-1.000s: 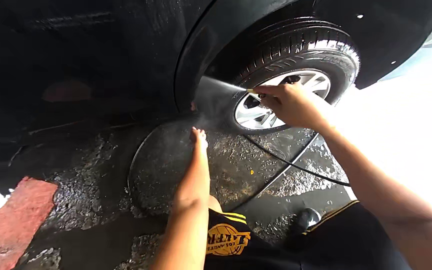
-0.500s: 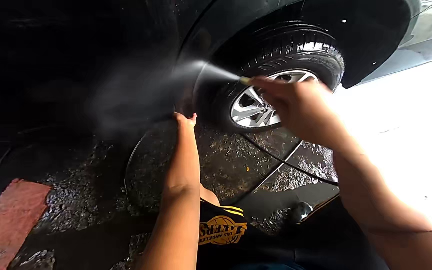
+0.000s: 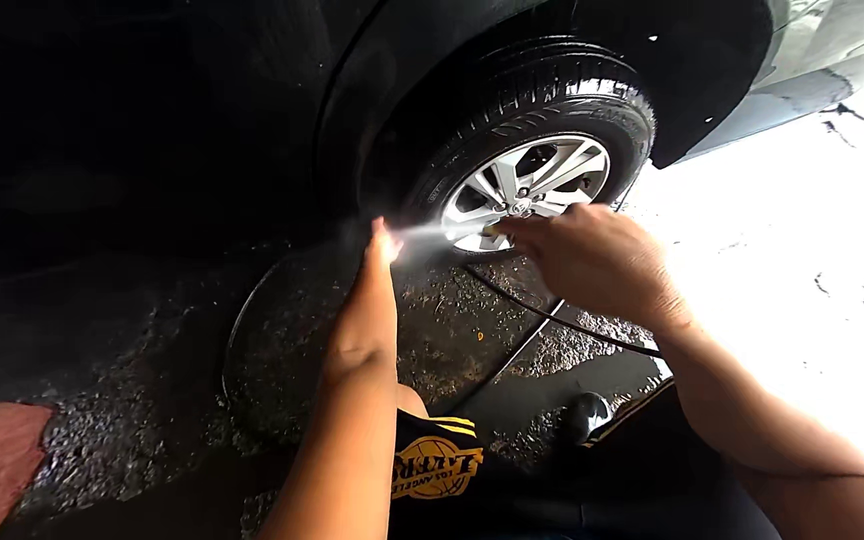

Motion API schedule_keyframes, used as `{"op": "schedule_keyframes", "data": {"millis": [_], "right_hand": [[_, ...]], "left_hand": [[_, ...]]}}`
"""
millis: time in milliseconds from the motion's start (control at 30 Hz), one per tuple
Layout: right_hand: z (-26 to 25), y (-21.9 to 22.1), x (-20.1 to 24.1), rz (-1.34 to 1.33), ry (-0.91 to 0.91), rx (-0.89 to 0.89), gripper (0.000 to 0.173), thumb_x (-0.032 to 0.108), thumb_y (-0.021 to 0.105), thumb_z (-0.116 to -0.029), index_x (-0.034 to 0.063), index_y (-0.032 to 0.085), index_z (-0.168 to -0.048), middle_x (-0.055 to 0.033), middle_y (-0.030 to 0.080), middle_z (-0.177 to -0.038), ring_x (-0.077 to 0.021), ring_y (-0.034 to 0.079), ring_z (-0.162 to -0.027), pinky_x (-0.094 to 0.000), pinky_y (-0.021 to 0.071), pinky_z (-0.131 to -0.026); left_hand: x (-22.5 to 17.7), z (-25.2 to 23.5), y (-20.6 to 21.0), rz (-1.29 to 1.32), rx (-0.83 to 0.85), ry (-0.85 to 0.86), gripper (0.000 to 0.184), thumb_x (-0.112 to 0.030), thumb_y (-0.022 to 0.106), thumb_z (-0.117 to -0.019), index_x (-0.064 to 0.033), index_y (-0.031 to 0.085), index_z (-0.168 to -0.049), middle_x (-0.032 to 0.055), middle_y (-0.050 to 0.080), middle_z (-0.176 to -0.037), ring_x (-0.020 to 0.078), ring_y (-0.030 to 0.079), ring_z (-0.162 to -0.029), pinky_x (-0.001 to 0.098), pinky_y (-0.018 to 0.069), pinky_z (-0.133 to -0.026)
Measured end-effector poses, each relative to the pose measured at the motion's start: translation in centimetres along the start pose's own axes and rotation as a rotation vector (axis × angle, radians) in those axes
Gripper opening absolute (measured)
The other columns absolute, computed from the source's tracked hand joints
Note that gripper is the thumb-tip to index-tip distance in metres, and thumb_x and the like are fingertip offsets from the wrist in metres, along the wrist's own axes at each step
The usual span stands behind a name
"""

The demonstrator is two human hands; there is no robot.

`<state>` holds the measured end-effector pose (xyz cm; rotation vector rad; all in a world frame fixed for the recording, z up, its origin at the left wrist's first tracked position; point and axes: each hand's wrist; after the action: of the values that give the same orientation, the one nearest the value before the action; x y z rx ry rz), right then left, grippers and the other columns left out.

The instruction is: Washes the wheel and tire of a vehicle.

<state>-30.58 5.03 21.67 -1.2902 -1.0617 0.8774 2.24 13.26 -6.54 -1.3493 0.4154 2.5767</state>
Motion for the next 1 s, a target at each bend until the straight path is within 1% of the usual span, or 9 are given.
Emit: {"op": "schedule_keyframes", "data": {"millis": [67,200,333,433,500,600,667,800,1000], "right_hand": [[0.7,-0.8,-2.1,-0.022,0.028,-0.049,0.033,0.028,0.050,-0.1055,0.0359,0.065,-0.133,-0.0059,0.066,-0.076,-0.0298,0.066,-0.066,-0.0537,0.0504,-0.053],[3.0,-6.2,-7.9,-0.048,0.200,-0.278,0.039,0.029,0.038,-0.1108,0.0286,0.059,-0.143,-0.0233,0.070,-0.104,-0.0499,0.067,-0.087,-0.0736,0.0466,-0.067],[4.0,-6.3,-6.6,-0.030,0.115,-0.175,0.036,0.029,0.043,-0.1101,0.0322,0.065,-0.138,-0.0119,0.073,-0.091,-0.0350,0.068,-0.074,-0.0603,0.0496,-0.060],[5.5,-7.0,-10.3,-0.018,0.218,-0.078,0.036,0.030,0.040,-0.1103,0.0310,0.065,-0.137,-0.0170,0.073,-0.103,-0.0419,0.069,-0.089,-0.0704,0.0485,-0.071],[5.9,-6.1,-12.4,-0.072,0.335,-0.003,0.033,0.025,0.044,-0.1109,0.0226,0.069,-0.132,-0.0225,0.071,-0.108,-0.0475,0.067,-0.097,-0.0743,0.0459,-0.078],[3.8,-2.5,-10.9,-0.098,0.257,0.143,0.030,0.021,0.050,-0.1082,0.0253,0.073,-0.126,-0.0132,0.074,-0.095,-0.0358,0.070,-0.085,-0.0631,0.0522,-0.072],[2.4,-1.0,-8.6,-0.061,0.162,0.252,0.030,0.023,0.051,-0.1068,0.0305,0.072,-0.126,-0.0056,0.073,-0.089,-0.0278,0.069,-0.081,-0.0560,0.0544,-0.071],[2.2,-0.9,-8.9,-0.043,0.165,0.234,0.030,0.024,0.049,-0.1069,0.0282,0.071,-0.127,-0.0068,0.072,-0.090,-0.0295,0.069,-0.084,-0.0579,0.0541,-0.072],[4.9,-3.6,-8.9,-0.047,0.189,0.173,0.033,0.020,0.050,-0.1074,0.0312,0.069,-0.131,-0.0050,0.071,-0.085,-0.0250,0.066,-0.072,-0.0529,0.0518,-0.063]], "left_hand": [[-3.4,1.7,3.2,-0.261,-0.040,0.176,0.086,-0.071,0.024,-0.1025,-0.0061,0.034,-0.158,0.0194,0.037,-0.162,0.0337,0.035,-0.149,0.0598,0.0339,-0.117],[-11.1,5.1,11.3,-0.452,0.387,1.079,0.060,-0.033,0.019,-0.1120,0.0062,0.042,-0.151,0.0204,0.039,-0.161,0.0241,0.034,-0.152,0.0374,0.0244,-0.127],[-14.6,3.9,16.3,-0.515,0.529,1.377,0.049,-0.020,0.033,-0.1086,0.0092,0.055,-0.141,0.0236,0.048,-0.154,0.0280,0.039,-0.150,0.0363,0.0257,-0.126],[-13.6,1.4,13.6,-0.516,0.414,1.162,0.051,-0.024,0.031,-0.1108,0.0060,0.045,-0.150,0.0204,0.040,-0.160,0.0249,0.032,-0.153,0.0362,0.0240,-0.127],[-10.1,2.7,9.3,-0.486,0.205,0.692,0.062,-0.043,0.021,-0.1128,-0.0046,0.030,-0.160,0.0130,0.028,-0.168,0.0222,0.024,-0.156,0.0434,0.0226,-0.127],[-1.1,2.4,5.0,-0.207,-0.042,0.096,0.079,-0.065,0.015,-0.1060,-0.0086,0.027,-0.161,0.0170,0.031,-0.165,0.0314,0.032,-0.151,0.0581,0.0340,-0.118],[4.8,1.8,4.3,-0.015,0.064,-0.168,0.089,-0.076,0.010,-0.1000,-0.0128,0.024,-0.161,0.0198,0.037,-0.160,0.0346,0.045,-0.142,0.0571,0.0459,-0.109],[11.4,0.8,4.2,0.092,0.207,-0.276,0.080,-0.064,0.009,-0.1062,-0.0077,0.012,-0.163,0.0260,0.035,-0.159,0.0374,0.057,-0.129,0.0473,0.0534,-0.102],[3.4,0.7,4.9,0.187,-0.035,-0.107,0.082,-0.069,0.020,-0.1037,-0.0121,0.019,-0.162,0.0186,0.024,-0.166,0.0362,0.037,-0.148,0.0603,0.0419,-0.111]]}}
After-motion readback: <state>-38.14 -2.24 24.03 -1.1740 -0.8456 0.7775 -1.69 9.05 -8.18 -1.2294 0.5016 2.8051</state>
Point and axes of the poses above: each hand's wrist, its own z-axis away from the middle knuckle, its own y-axis out of the palm, x = y × z
